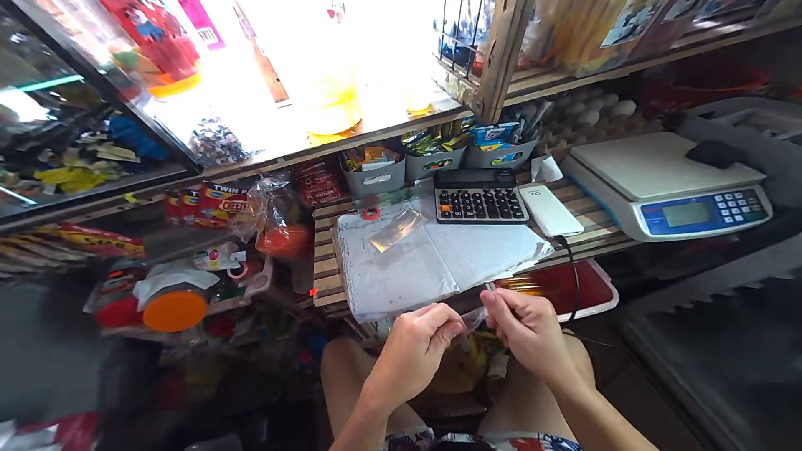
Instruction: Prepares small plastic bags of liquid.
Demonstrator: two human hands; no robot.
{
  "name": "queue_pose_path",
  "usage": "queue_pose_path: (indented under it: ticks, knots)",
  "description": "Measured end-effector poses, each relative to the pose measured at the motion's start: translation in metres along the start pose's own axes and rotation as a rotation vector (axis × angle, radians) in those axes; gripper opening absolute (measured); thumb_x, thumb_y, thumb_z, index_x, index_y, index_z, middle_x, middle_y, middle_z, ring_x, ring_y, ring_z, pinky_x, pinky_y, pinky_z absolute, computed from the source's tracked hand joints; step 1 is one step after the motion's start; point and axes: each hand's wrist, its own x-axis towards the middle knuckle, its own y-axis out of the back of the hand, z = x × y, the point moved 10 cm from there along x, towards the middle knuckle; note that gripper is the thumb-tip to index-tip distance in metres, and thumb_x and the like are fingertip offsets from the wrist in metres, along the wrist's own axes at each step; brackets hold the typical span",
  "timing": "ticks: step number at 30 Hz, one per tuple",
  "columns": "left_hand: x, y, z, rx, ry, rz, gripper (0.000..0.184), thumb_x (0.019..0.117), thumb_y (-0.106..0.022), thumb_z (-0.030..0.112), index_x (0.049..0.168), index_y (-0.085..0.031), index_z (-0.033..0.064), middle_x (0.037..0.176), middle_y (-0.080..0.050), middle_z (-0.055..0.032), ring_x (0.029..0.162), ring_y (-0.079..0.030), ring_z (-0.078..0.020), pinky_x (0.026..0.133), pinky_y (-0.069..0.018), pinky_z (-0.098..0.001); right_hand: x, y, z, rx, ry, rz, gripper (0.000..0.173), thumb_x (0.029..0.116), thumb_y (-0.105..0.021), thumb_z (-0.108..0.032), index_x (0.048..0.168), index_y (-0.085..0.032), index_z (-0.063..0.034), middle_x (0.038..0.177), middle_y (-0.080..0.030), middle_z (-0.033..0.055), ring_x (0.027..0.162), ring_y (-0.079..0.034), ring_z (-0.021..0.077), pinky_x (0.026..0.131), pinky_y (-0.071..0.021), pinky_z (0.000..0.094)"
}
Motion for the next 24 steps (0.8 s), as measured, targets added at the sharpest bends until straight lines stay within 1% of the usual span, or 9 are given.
queue_pose_path:
  ticks: [2, 6, 9, 13, 15, 17, 20, 22, 24]
  knots:
    - [0.003, 0.003, 0.004, -0.009, -0.009, 0.043, 0.026, 0.1073, -0.053, 0.020, 0.101, -0.070, 0.0026, 0.084, -0.066, -0.0027, 0.072, -0.060, -0.0035, 0.068, -0.0513, -0.0180, 0.004, 0.002, 0.000, 0.097, -0.006, 0.019, 0.041, 0.1093, -0.046, -0.032, 0.078, -0.066, -0.0133, 0.064, -0.060, -0.0129, 0.053, -0.054, -0.0068, 0.048, -0.0464, 0.0118]
    - [0.006, 0.014, 0.007, 0.028, 0.003, 0.112, 0.025, 0.1072, -0.052, 0.019, 0.102, -0.071, 0.0022, 0.087, -0.067, -0.0027, 0.074, -0.061, -0.0022, 0.070, -0.0520, -0.0167, 0.014, -0.004, 0.012, 0.336, -0.182, -0.193, 0.072, 0.1028, -0.035, -0.066, 0.122, -0.068, -0.0056, 0.107, -0.075, 0.0035, 0.094, -0.073, 0.0150, 0.080, -0.0625, 0.0328]
    - [0.006, 0.011, 0.005, 0.079, 0.005, 0.096, 0.026, 0.1073, -0.053, 0.022, 0.103, -0.072, 0.0044, 0.089, -0.068, -0.0020, 0.075, -0.062, -0.0027, 0.071, -0.0528, -0.0175, 0.020, 0.002, -0.001, 0.280, -0.086, -0.131, 0.017, 0.0977, -0.069, -0.022, 0.104, -0.073, -0.0059, 0.088, -0.074, -0.0008, 0.075, -0.069, 0.0065, 0.067, -0.0593, 0.0219]
    - [0.009, 0.006, 0.011, 0.079, -0.009, 0.095, 0.026, 0.1076, -0.052, 0.021, 0.105, -0.071, 0.0033, 0.090, -0.069, -0.0030, 0.078, -0.063, -0.0039, 0.073, -0.0537, -0.0189, 0.017, 0.000, -0.017, -0.049, 0.133, -0.023, 0.035, 0.1056, -0.055, -0.026, 0.079, -0.067, -0.0077, 0.066, -0.058, -0.0092, 0.058, -0.051, -0.0077, 0.053, -0.0416, 0.0097]
    - [0.010, 0.008, 0.012, 0.048, -0.010, 0.121, 0.026, 0.1074, -0.052, 0.020, 0.104, -0.071, 0.0021, 0.089, -0.069, -0.0032, 0.077, -0.063, -0.0036, 0.073, -0.0542, -0.0187, 0.018, 0.001, -0.015, 0.091, 0.113, 0.005, 0.030, 0.1045, -0.058, -0.024, 0.080, -0.068, -0.0086, 0.068, -0.061, -0.0089, 0.060, -0.055, -0.0064, 0.054, -0.0456, 0.0102]
    - [0.012, 0.013, 0.011, -0.031, -0.001, 0.174, 0.024, 0.1068, -0.053, 0.016, 0.104, -0.070, -0.0006, 0.089, -0.069, -0.0036, 0.076, -0.063, -0.0025, 0.071, -0.0542, -0.0173, 0.021, 0.001, -0.001, 0.495, -0.059, -0.015, 0.013, 0.0987, -0.068, -0.022, 0.105, -0.072, -0.0109, 0.090, -0.072, -0.0021, 0.078, -0.068, 0.0045, 0.071, -0.0592, 0.0210]
    - [0.014, 0.017, 0.006, -0.109, 0.029, 0.263, 0.020, 0.1055, -0.054, 0.011, 0.105, -0.070, -0.0014, 0.085, -0.068, -0.0018, 0.072, -0.062, -0.0010, 0.067, -0.0540, -0.0162, 0.020, -0.014, 0.015, 0.727, -0.232, -0.121, 0.063, 0.0907, -0.074, -0.046, 0.143, -0.054, -0.0170, 0.130, -0.064, 0.0022, 0.116, -0.065, 0.0168, 0.099, -0.0564, 0.0372]
    - [0.018, 0.012, 0.003, -0.123, 0.040, 0.271, 0.019, 0.1046, -0.055, 0.011, 0.104, -0.070, -0.0013, 0.085, -0.069, -0.0017, 0.073, -0.064, -0.0016, 0.068, -0.0555, -0.0173, 0.014, -0.021, 0.020, 0.708, -0.295, -0.065, 0.056, 0.0896, -0.078, -0.030, 0.137, -0.058, -0.0069, 0.122, -0.069, 0.0062, 0.111, -0.067, 0.0170, 0.097, -0.0572, 0.0355]
    - [0.022, 0.000, 0.001, -0.131, 0.039, 0.210, 0.019, 0.1038, -0.057, 0.011, 0.105, -0.071, -0.0017, 0.087, -0.071, -0.0041, 0.076, -0.067, -0.0041, 0.071, -0.0575, -0.0198, 0.012, -0.012, 0.026, 0.735, -0.333, 0.141, 0.016, 0.0902, -0.074, -0.006, 0.106, -0.074, -0.0049, 0.099, -0.076, 0.0061, 0.092, -0.073, 0.0141, 0.087, -0.0611, 0.0316]
